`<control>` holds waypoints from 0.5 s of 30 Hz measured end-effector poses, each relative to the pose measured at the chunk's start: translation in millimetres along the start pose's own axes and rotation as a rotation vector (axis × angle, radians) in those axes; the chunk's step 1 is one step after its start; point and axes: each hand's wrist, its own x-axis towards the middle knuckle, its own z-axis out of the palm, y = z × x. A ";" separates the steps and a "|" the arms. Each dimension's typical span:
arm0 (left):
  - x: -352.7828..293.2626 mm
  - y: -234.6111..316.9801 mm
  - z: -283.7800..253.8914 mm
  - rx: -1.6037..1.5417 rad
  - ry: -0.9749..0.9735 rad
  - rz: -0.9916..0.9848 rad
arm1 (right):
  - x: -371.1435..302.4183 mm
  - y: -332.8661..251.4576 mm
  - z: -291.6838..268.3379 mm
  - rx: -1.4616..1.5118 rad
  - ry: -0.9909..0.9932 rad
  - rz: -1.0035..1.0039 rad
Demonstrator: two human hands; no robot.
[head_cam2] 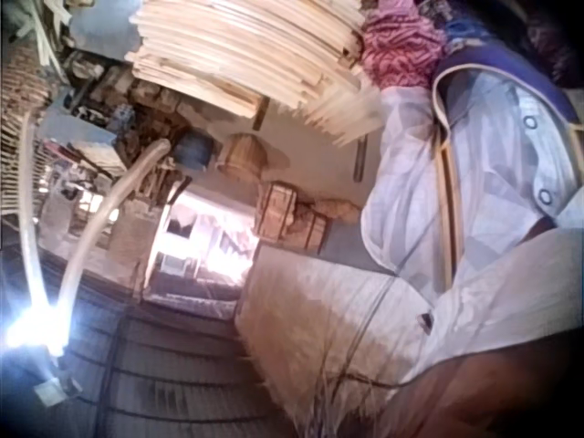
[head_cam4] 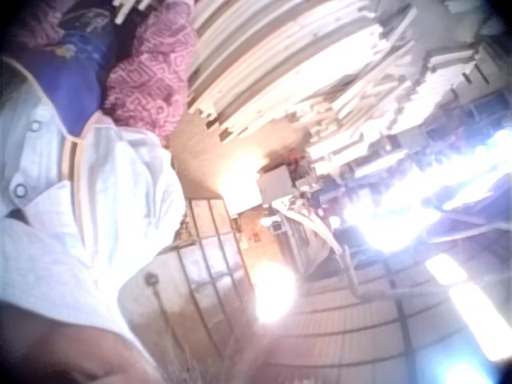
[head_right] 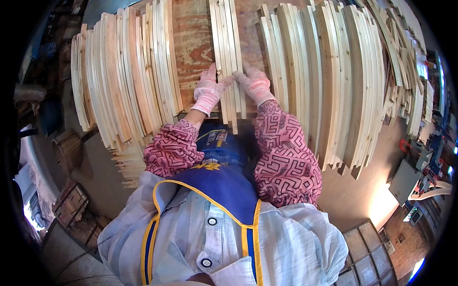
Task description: The person, wearing pink patterned gloves, repeatedly picks up thin wooden strips from a pile on a workbench and stacks them into a neat pile. The camera is extremely unstable, causing significant motion blur throughout the process.
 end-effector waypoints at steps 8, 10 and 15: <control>35.0 -38.6 9.5 -0.126 0.005 0.267 | 13.4 22.1 8.6 0.093 -0.016 -0.033; 33.1 -39.6 3.4 -0.270 -0.073 0.267 | 10.5 27.4 13.5 0.248 0.028 -0.059; 23.3 -33.6 -11.6 -0.458 -0.084 0.139 | -24.0 -5.4 -2.2 0.116 0.002 -0.077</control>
